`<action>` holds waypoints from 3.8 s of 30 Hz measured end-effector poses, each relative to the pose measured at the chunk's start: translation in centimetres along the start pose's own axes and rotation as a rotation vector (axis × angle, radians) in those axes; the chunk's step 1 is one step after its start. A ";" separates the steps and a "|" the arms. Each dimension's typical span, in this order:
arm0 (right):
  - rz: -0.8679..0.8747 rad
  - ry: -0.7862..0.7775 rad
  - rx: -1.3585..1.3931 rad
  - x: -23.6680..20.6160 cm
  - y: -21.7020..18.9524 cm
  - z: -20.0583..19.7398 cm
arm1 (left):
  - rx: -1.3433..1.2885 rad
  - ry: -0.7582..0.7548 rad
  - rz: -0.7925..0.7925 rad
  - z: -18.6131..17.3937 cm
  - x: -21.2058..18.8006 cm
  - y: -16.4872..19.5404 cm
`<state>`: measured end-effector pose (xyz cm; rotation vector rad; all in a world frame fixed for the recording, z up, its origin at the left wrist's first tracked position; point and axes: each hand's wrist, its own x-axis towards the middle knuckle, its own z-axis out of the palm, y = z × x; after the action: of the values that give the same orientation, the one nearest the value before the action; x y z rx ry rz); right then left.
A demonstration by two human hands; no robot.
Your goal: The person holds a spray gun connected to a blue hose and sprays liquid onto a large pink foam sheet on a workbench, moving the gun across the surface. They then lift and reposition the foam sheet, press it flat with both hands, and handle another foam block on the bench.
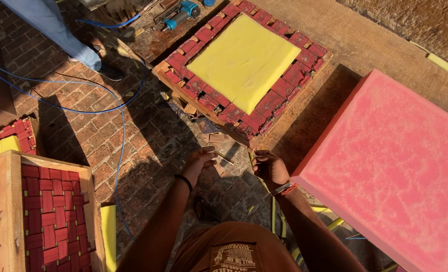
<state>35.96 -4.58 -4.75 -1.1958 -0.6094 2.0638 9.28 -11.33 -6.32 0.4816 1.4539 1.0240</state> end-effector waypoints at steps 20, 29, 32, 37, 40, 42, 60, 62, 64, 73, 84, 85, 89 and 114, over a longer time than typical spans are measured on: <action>0.074 -0.162 0.205 31.8 -3.0 28.3 | 0.064 0.083 -0.045 -26.5 18.9 14.8; -0.040 -0.285 0.142 42.1 -9.8 36.8 | 0.121 0.181 -0.055 -33.4 29.0 26.6; -0.039 -0.182 0.132 44.4 -11.5 38.7 | 0.191 0.105 -0.053 -33.4 33.8 29.8; -0.075 0.019 0.089 47.9 -14.1 41.6 | 0.249 -0.023 0.008 -34.5 44.7 34.7; -0.086 0.115 0.088 50.9 -15.2 43.6 | 0.185 -0.071 0.069 -35.8 51.9 37.3; -0.162 0.098 0.118 53.0 -15.9 45.2 | 0.263 -0.107 0.082 -36.8 56.2 39.4; -0.160 0.411 0.270 58.9 -13.9 54.5 | 1.089 -0.108 0.594 -37.9 66.6 44.3; -0.158 0.429 0.269 58.5 -13.6 54.2 | 1.095 -0.099 0.601 -37.0 67.6 44.9; -0.155 0.459 0.255 58.1 -13.1 54.1 | 1.086 -0.148 0.527 -36.2 69.2 45.6; -0.052 0.550 0.217 55.8 -10.1 54.2 | 1.290 -0.174 0.722 -35.2 73.8 47.2; -0.306 0.371 -0.118 57.0 -12.8 57.2 | 0.882 -0.331 0.698 -36.4 58.4 50.3; -0.370 0.347 -0.143 57.4 -12.9 58.1 | 0.827 -0.356 0.756 -35.8 56.4 50.5; -0.556 0.298 -0.082 57.1 -12.5 60.5 | 0.770 -0.414 0.927 -34.4 51.3 51.5; -0.936 0.510 0.038 20.4 -15.3 32.8 | 0.937 -1.016 -0.136 -30.5 26.2 28.6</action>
<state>4.57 18.68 9.41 -1.0595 -0.6888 0.9443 -32.12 15.18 -2.11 1.3137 0.9006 -0.1481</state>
